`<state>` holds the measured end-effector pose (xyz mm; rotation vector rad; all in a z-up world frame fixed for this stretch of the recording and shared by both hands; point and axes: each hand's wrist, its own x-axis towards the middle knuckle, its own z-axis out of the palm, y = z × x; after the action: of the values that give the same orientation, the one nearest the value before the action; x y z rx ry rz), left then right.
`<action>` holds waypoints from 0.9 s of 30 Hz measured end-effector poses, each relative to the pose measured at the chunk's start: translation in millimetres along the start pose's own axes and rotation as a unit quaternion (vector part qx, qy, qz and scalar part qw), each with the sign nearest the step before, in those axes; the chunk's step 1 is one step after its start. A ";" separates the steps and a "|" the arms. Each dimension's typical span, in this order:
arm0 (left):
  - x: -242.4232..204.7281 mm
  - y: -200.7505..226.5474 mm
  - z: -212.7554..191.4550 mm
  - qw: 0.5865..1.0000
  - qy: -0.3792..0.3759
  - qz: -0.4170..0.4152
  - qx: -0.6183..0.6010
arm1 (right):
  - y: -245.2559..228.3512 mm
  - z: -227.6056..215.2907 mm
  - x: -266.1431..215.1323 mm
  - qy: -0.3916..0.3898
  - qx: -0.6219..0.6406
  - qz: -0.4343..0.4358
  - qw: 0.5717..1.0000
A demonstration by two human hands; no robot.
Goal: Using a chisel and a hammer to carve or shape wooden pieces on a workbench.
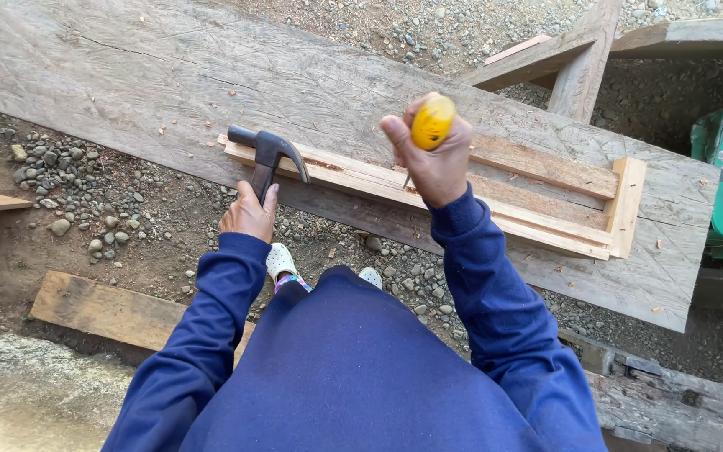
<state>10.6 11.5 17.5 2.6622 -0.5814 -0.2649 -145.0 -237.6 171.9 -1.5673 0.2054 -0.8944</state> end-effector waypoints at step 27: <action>-46.4 195.0 -232.8 0.886 -0.040 0.462 -0.005 | 56.0 -28.2 -27.4 0.010 -0.009 0.009 1.000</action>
<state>-39.4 -51.1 314.1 2.0584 -1.7493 -0.0833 -161.8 -255.6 108.1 -1.5720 0.2423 -0.8981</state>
